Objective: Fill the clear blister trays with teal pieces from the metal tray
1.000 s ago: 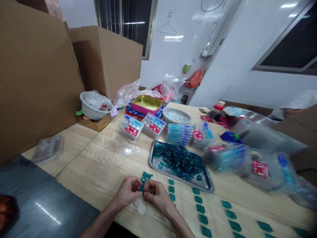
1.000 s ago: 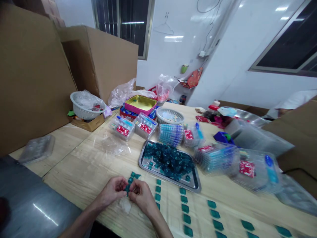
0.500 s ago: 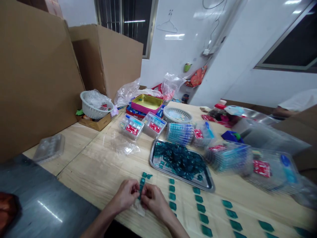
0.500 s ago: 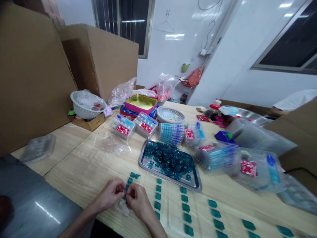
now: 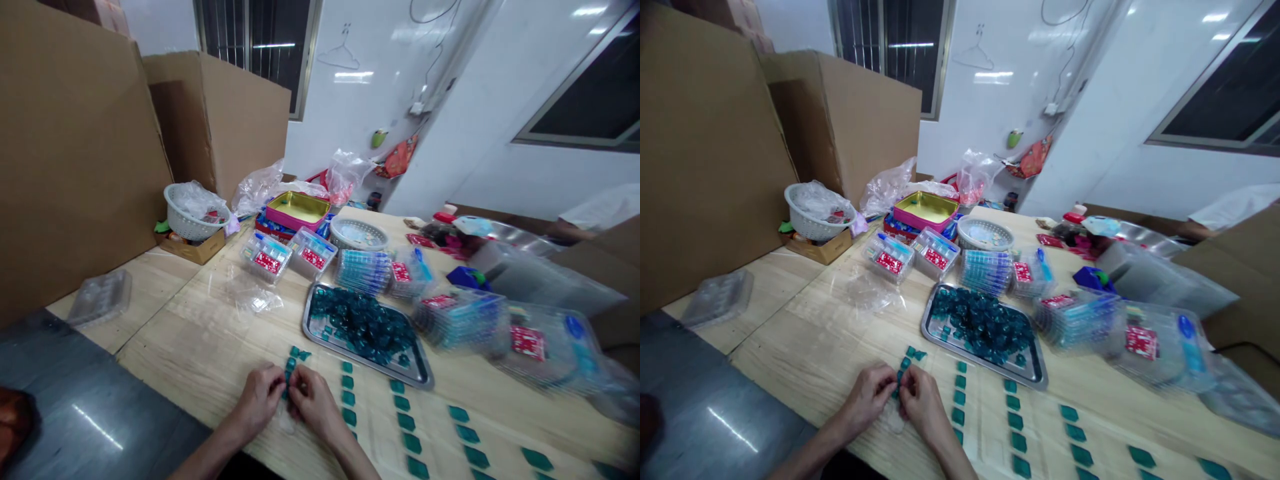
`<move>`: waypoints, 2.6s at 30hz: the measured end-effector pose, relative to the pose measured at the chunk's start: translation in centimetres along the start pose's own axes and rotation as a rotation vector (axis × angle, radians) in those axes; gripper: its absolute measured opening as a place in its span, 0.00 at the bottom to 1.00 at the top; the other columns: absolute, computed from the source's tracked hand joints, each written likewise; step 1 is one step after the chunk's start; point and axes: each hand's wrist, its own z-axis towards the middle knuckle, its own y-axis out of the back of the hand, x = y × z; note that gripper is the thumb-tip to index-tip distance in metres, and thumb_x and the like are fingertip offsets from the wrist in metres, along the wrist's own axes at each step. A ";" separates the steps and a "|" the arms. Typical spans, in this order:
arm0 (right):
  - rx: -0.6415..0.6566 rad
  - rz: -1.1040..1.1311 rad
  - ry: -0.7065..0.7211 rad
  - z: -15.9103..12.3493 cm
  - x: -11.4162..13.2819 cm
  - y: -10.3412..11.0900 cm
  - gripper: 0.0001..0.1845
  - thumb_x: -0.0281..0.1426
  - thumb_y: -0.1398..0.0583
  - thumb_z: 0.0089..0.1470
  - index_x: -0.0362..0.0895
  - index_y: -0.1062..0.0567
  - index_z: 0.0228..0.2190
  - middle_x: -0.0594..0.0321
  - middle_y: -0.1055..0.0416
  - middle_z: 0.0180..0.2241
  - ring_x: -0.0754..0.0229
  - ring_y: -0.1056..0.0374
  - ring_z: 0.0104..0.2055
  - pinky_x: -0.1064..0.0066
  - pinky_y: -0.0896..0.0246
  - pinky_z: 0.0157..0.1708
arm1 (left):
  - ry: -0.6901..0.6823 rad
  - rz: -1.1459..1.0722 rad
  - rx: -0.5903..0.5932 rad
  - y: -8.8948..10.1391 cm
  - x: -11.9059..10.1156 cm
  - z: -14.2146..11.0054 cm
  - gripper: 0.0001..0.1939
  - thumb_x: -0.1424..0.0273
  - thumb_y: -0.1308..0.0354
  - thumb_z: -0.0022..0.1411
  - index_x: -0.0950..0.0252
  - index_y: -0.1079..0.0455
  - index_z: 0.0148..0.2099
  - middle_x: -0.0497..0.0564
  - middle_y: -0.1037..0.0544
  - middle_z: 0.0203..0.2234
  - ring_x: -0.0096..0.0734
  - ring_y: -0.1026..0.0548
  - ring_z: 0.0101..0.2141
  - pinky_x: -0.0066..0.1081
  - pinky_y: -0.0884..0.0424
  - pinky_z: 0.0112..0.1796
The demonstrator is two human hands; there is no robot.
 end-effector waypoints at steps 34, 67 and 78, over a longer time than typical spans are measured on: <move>0.075 -0.003 0.024 -0.5 -0.1 0.3 0.03 0.25 0.47 0.41 0.44 0.37 0.22 0.72 0.40 0.15 0.67 0.42 0.16 0.77 0.49 0.17 | 0.068 -0.222 0.091 0.4 0.1 -0.2 0.13 0.84 0.53 0.38 0.67 0.35 0.28 0.41 0.36 0.19 0.21 0.38 0.22 0.22 0.44 0.24; -0.079 -0.486 0.176 0.6 2.0 2.1 0.07 0.26 0.44 0.46 0.44 0.26 0.24 0.63 0.28 0.23 0.60 0.34 0.24 0.72 0.45 0.27 | -0.034 0.086 0.036 0.6 0.5 -0.6 0.08 0.80 0.49 0.48 0.65 0.31 0.30 0.48 0.32 0.26 0.28 0.33 0.28 0.26 0.41 0.30; -0.199 -0.671 0.289 3.7 2.1 4.1 0.12 0.20 0.49 0.46 0.43 0.28 0.25 0.60 0.32 0.29 0.60 0.37 0.31 0.72 0.48 0.30 | 0.063 -0.020 -0.059 0.7 0.2 0.0 0.07 0.80 0.48 0.44 0.66 0.33 0.27 0.46 0.33 0.22 0.25 0.35 0.23 0.24 0.41 0.26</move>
